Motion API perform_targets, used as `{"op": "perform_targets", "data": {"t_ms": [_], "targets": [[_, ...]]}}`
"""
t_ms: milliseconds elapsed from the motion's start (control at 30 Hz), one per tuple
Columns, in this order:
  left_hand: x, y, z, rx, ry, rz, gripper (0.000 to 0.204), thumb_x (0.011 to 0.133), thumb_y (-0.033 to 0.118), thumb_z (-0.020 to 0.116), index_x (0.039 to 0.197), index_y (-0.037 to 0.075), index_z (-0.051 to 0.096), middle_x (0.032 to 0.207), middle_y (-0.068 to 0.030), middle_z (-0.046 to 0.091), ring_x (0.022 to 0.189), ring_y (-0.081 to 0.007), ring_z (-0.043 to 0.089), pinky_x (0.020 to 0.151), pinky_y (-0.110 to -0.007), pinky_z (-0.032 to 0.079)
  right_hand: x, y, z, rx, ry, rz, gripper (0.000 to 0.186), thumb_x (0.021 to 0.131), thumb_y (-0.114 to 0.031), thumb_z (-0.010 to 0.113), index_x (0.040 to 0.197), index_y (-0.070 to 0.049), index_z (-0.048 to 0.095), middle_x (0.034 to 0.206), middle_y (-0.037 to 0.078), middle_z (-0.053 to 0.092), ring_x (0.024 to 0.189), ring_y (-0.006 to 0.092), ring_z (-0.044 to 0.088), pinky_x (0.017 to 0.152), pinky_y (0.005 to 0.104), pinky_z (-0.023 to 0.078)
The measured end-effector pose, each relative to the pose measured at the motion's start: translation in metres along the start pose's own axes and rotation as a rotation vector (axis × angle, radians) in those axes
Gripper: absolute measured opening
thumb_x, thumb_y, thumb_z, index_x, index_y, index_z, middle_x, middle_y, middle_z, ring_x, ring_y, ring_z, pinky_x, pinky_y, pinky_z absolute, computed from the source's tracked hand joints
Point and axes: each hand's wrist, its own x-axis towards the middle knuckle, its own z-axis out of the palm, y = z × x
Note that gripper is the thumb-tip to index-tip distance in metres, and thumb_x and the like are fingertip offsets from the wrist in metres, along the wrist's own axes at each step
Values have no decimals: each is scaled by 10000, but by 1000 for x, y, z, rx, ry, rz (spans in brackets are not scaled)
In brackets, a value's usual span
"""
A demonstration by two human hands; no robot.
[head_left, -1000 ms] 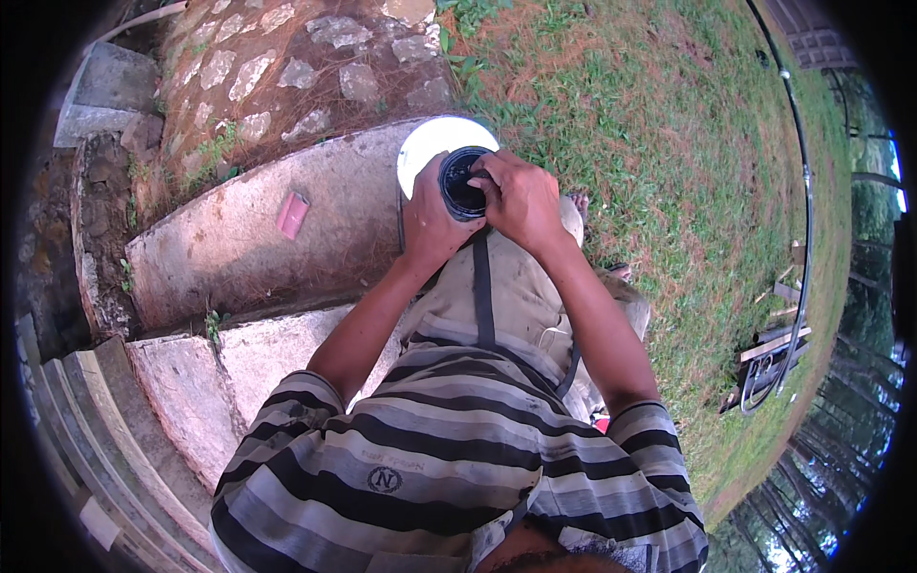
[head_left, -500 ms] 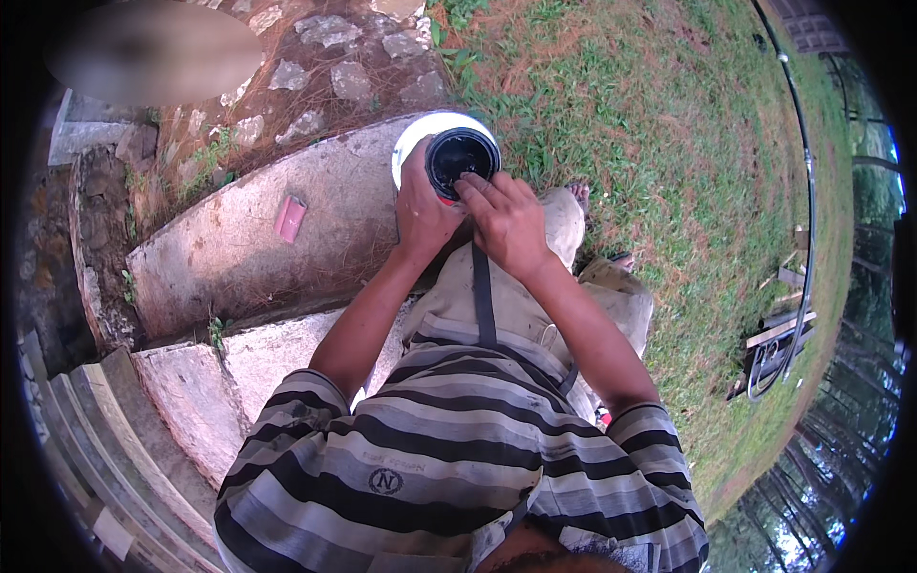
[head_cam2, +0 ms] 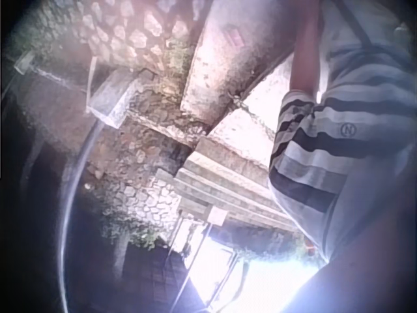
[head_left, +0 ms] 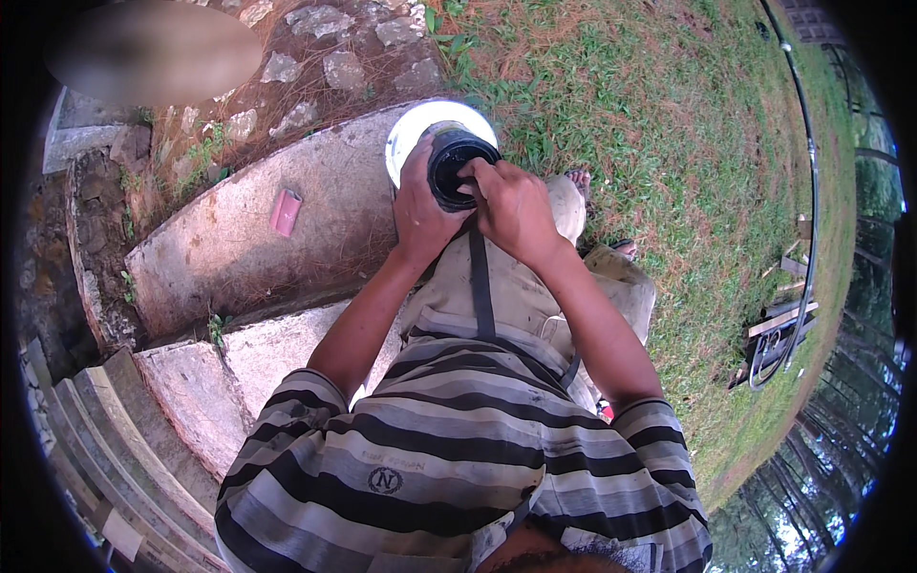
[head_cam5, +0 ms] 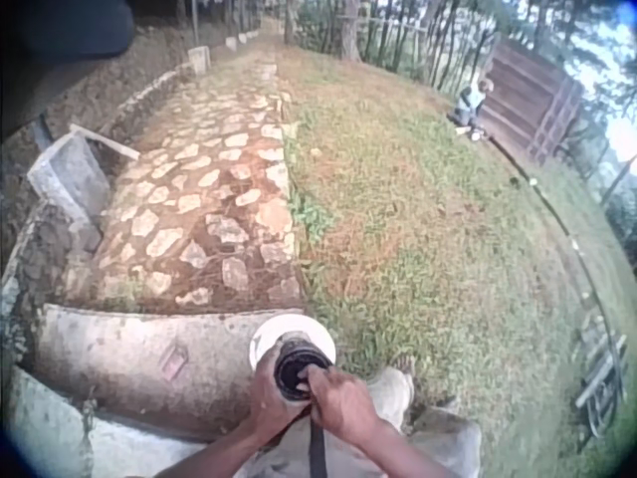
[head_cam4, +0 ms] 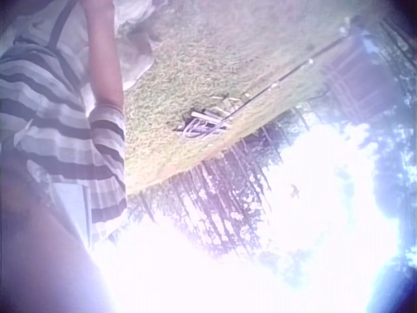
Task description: The person sits on a concrete step and stirs a dark liquid in a small can with a stick. They pour the liquid into a larger bucket and continue stirring. The person then picks up a paintbrush and dips it into the can, wiping it on the rim.
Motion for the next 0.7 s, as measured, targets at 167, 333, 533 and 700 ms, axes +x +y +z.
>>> {"op": "perform_targets", "data": {"t_ms": [167,333,533,700], "targets": [[-4,1,1,17,-2,35,1003,726,197,938,1508,-24,351,1461,-250,523,1344,-431,554,1126,-494,475,14,-2,-9,-39,-39,130,158,918,-131,703,1073,-113,677,763,178,707,725,406,707,647,508,537],[5,6,-3,-10,-74,-129,1039,693,186,952,1516,-10,349,1448,-236,532,1324,-426,558,1102,-492,487,16,-3,-8,-56,20,154,158,920,-184,736,1063,-123,713,799,144,730,750,382,722,666,480,554],[5,8,-7,-26,-92,-155,1062,663,175,961,1521,15,357,1429,-225,541,1312,-423,562,1099,-489,487,2,2,-11,52,178,93,194,902,-191,769,1089,-141,762,1018,94,767,945,306,734,766,414,582],[4,5,2,-107,-77,-168,1058,656,161,957,1521,20,366,1419,-224,541,1313,-419,565,1105,-487,486,-5,4,-10,-126,171,-69,275,789,-107,755,1063,-128,764,1069,48,731,979,266,700,780,403,588]]}}
